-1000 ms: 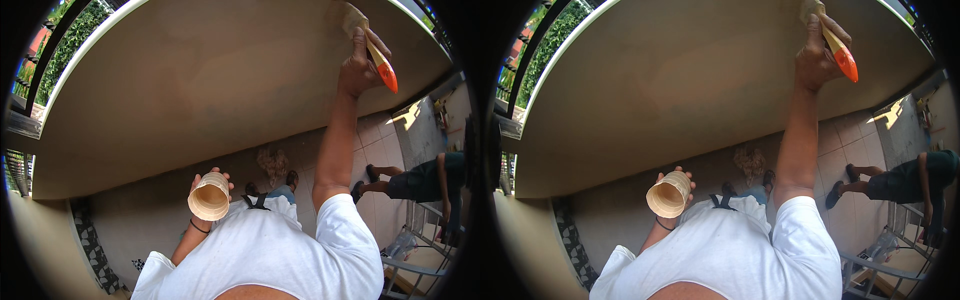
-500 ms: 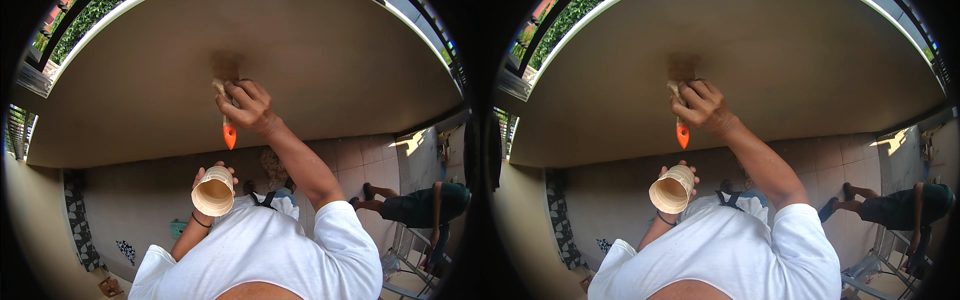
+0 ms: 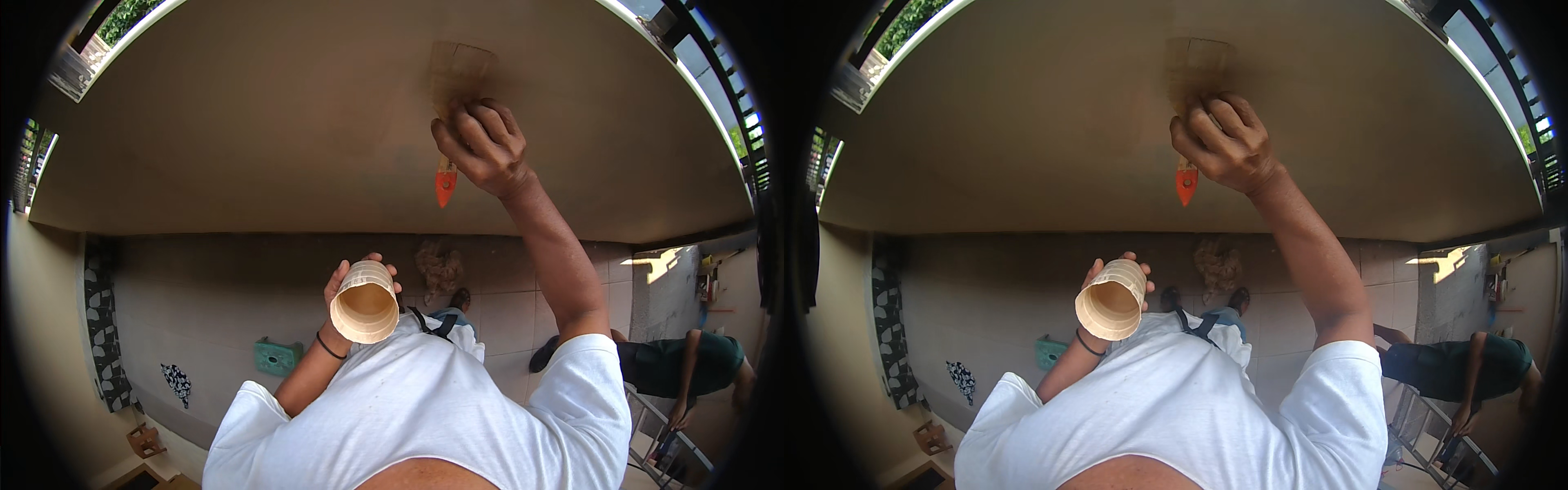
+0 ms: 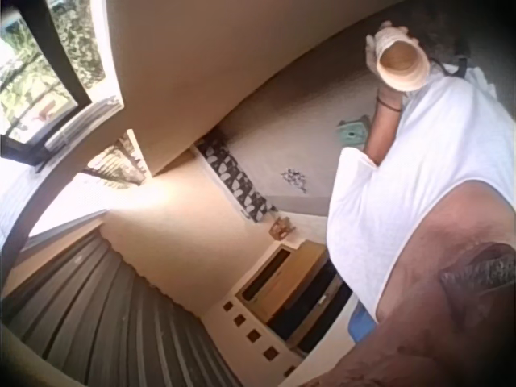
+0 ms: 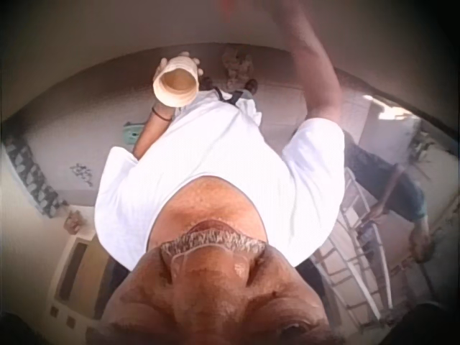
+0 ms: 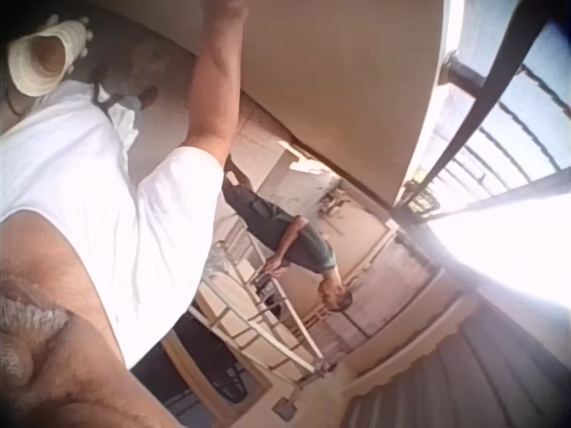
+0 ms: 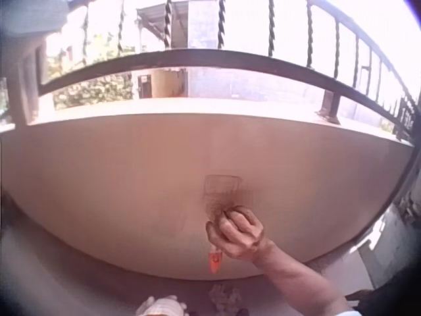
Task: The person paints a curved ceiling surface using a paintbrush and a small container of beige paint. They repeatedly dip the brush into the container and apply paint in long strokes, working across the ceiling area.
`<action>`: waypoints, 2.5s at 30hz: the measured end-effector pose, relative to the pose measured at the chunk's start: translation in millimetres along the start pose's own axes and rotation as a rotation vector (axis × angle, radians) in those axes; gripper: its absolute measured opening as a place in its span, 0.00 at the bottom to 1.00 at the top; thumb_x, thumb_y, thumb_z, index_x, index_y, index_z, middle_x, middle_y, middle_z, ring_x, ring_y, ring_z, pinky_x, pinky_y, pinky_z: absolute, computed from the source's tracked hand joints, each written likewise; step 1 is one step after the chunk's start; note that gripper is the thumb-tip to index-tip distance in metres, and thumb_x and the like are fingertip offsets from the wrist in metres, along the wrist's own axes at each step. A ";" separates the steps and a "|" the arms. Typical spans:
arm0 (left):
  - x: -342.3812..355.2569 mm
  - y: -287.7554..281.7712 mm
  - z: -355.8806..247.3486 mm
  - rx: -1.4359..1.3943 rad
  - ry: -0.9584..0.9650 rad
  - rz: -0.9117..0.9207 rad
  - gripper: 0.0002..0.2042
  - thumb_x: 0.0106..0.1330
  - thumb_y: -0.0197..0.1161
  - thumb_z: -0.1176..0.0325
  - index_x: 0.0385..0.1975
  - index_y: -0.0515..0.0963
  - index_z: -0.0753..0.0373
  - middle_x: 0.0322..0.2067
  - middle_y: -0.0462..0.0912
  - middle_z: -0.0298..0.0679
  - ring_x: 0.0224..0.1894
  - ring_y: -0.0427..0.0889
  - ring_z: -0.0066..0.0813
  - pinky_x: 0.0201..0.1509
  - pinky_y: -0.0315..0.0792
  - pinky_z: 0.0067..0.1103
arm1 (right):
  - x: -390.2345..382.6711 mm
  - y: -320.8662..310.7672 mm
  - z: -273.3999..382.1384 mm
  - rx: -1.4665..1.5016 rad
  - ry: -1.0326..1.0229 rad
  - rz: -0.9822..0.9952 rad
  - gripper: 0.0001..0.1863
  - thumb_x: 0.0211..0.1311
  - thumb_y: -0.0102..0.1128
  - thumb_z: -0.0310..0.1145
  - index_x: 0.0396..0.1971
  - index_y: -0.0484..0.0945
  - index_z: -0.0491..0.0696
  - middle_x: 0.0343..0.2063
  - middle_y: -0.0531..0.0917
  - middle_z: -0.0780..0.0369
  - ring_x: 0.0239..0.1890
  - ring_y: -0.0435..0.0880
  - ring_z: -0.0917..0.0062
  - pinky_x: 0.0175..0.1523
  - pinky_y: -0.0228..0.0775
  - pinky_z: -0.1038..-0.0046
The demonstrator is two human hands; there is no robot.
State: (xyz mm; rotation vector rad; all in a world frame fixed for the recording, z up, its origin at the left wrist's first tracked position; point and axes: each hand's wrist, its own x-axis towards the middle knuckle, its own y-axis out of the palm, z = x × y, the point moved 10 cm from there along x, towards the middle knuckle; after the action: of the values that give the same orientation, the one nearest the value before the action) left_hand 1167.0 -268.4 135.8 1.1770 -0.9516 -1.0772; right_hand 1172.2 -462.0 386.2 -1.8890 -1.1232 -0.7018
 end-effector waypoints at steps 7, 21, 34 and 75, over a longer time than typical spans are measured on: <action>-0.2 0.8 -2.8 0.044 0.035 -0.052 0.30 0.83 0.49 0.44 0.71 0.69 0.63 0.62 0.79 0.63 0.62 0.82 0.66 0.54 0.88 0.56 | -47.9 12.9 36.0 0.441 0.047 0.292 0.14 0.47 0.72 0.32 0.37 0.85 0.53 0.36 0.81 0.67 0.41 0.85 0.72 0.49 0.87 0.67; 4.0 -8.2 -0.2 0.033 0.103 -0.050 0.29 0.83 0.50 0.45 0.70 0.70 0.63 0.61 0.79 0.62 0.62 0.83 0.65 0.54 0.89 0.54 | 48.9 -72.3 -147.0 0.501 0.258 0.064 0.11 0.63 0.76 0.17 0.43 0.90 0.45 0.39 0.92 0.60 0.43 0.93 0.73 0.48 0.88 0.73; 3.3 -9.4 3.1 0.009 0.046 -0.072 0.29 0.84 0.49 0.43 0.71 0.68 0.61 0.65 0.73 0.60 0.66 0.77 0.66 0.60 0.85 0.58 | -79.9 18.7 31.6 0.362 0.099 0.232 0.13 0.46 0.72 0.31 0.36 0.88 0.54 0.38 0.86 0.63 0.43 0.87 0.70 0.51 0.85 0.64; 10.4 1.3 14.8 0.162 -0.014 -0.156 0.29 0.84 0.48 0.44 0.70 0.68 0.63 0.63 0.76 0.60 0.64 0.80 0.65 0.52 0.90 0.54 | -55.1 -14.4 7.0 0.516 0.466 -0.043 0.13 0.47 0.74 0.28 0.36 0.90 0.55 0.40 0.88 0.61 0.39 0.87 0.70 0.43 0.85 0.71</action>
State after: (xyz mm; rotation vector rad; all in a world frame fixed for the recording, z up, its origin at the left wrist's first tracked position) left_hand 1155.4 -281.8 139.4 1.3970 -0.9847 -1.1499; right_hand 1135.0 -476.4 345.0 -1.1928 -0.9295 -0.7410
